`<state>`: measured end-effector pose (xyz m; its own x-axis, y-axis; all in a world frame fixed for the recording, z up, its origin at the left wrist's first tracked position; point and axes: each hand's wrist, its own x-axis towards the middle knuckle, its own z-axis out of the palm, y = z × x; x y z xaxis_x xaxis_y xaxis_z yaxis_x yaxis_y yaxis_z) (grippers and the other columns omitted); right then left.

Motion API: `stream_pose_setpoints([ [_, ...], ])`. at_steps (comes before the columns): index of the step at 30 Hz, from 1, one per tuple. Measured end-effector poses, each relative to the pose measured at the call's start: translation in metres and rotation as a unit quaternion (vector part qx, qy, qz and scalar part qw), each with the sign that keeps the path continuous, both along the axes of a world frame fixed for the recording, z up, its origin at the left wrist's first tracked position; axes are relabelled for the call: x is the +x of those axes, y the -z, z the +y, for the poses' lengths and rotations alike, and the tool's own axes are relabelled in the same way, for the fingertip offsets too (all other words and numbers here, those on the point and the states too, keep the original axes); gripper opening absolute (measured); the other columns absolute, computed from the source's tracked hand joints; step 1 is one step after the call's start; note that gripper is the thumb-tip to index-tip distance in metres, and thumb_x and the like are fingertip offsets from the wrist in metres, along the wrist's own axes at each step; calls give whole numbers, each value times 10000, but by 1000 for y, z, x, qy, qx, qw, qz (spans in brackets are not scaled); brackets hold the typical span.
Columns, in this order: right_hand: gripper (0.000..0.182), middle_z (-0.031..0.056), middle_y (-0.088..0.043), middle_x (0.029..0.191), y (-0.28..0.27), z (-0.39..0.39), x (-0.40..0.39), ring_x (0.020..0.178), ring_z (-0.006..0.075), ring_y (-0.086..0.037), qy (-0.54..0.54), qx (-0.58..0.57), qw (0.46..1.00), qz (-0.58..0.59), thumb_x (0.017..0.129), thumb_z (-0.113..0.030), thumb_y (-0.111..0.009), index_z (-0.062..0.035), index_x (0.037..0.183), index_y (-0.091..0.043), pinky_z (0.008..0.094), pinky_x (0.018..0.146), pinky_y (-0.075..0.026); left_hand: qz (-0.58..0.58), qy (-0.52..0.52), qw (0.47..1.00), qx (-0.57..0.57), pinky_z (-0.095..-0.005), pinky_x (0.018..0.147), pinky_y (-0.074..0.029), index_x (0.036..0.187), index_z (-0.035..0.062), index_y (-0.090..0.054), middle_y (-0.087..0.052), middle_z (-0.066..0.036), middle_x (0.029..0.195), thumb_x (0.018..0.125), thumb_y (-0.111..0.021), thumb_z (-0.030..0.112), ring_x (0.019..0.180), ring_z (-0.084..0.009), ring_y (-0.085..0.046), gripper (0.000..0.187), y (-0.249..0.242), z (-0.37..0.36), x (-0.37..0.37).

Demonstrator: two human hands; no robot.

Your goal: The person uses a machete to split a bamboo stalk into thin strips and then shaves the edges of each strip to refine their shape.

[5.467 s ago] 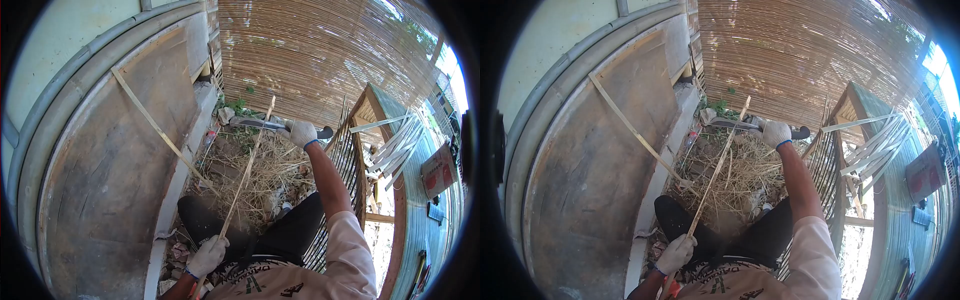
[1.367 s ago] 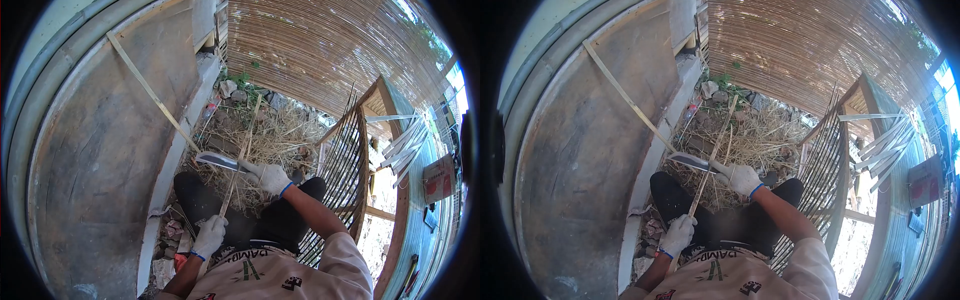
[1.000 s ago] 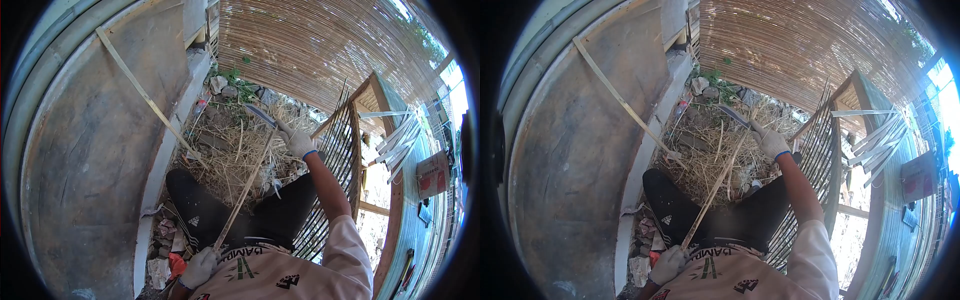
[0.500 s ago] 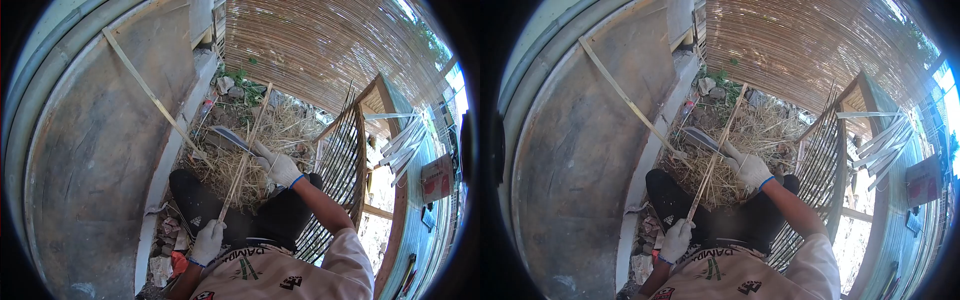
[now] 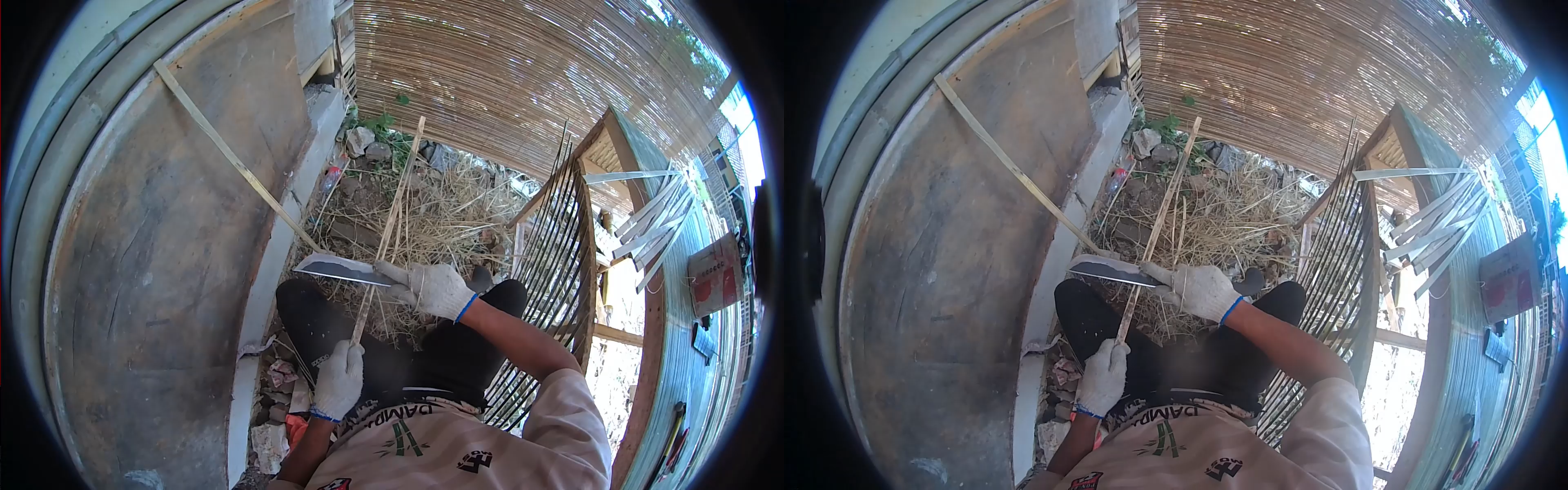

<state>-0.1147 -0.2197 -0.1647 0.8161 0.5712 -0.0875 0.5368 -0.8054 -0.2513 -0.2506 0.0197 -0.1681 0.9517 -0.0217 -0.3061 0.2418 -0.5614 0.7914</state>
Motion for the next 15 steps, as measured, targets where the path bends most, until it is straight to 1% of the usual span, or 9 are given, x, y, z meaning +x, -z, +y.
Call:
stream_pose_setpoints([
  [2, 587, 147, -674, 795, -12, 4, 8, 699, 326, -721, 24, -64, 997, 23, 1078, -464, -468, -268, 1614, -329, 483, 564, -557, 2, -1, 1000, -1, -536, 722, -518, 1082, 19, -628, -688, -281, 878, 1083, -479, 279, 862, -483, -687, 300, 3, 4, -7],
  [3, 587, 147, -674, 795, -4, -3, 19, 699, 326, -721, 22, -66, 997, 21, 1078, -464, -468, -268, 1614, -329, 483, 564, -557, 2, 2, 1000, -2, -544, 725, -516, 1085, 25, -625, -690, -282, 883, 1082, -479, 279, 872, -485, -686, 293, 6, 5, -10],
  [5, 574, 160, -685, 819, 26, -28, 38, 766, 353, -727, 68, 28, 994, -79, 1078, -417, -484, -257, 1608, -335, 503, 625, -564, 4, 6, 1000, -6, -553, 725, -515, 1091, 32, -626, -691, -283, 890, 1081, -482, 281, 882, -487, -685, 288, 6, 7, -26],
  [6, 574, 160, -685, 819, 22, -34, 44, 766, 353, -727, 68, 27, 994, -79, 1078, -417, -484, -257, 1608, -335, 503, 625, -564, 2, 12, 1000, -10, -562, 726, -513, 1098, 39, -627, -692, -285, 897, 1080, -484, 282, 892, -489, -684, 282, 6, 8, -33],
  [8, 553, 175, -698, 851, 12, -50, 58, 827, 386, -721, 138, -21, 989, -44, 1075, -376, -488, -256, 1597, -352, 526, 683, -565, 31, 23, 999, -3, -569, 725, -512, 1101, 44, -628, -693, -284, 899, 1079, -487, 282, 894, -492, -682, 277, 2, 12, -46],
  [9, 553, 175, -698, 851, 12, -61, 65, 827, 386, -721, 139, -25, 989, -42, 1075, -376, -488, -256, 1597, -352, 526, 683, -565, 60, 35, 998, 5, -576, 724, -512, 1104, 48, -628, -694, -283, 901, 1078, -490, 281, 896, -495, -680, 272, 2, 14, -52],
  [12, 532, 197, -706, 859, 11, -82, 74, 798, 413, -709, 137, -60, 986, -75, 1074, -373, -484, -286, 1585, -368, 552, 668, -554, 48, 37, 998, -13, -563, 682, -511, 1092, 45, -630, -682, -273, 843, 1066, -510, 274, 826, -489, -681, 260, -1, 23, -64],
  [14, 529, 204, -706, 848, 34, -106, 92, 787, 418, -708, 159, -45, 981, -107, 1076, -390, -479, -294, 1585, -368, 557, 664, -552, 59, 36, 997, -18, -554, 668, -510, 1084, 44, -632, -675, -272, 821, 1060, -520, 274, 803, -484, -681, 256, -5, 33, -75],
  [15, 526, 211, -705, 836, 34, -113, 102, 776, 423, -707, 179, -25, 973, -141, 1079, -406, -475, -303, 1584, -368, 561, 660, -550, 72, 43, 996, -10, -491, 685, -517, 1071, 30, -654, -665, -246, 822, 1049, -517, 250, 769, -407, -682, 261, -7, 42, -84],
])
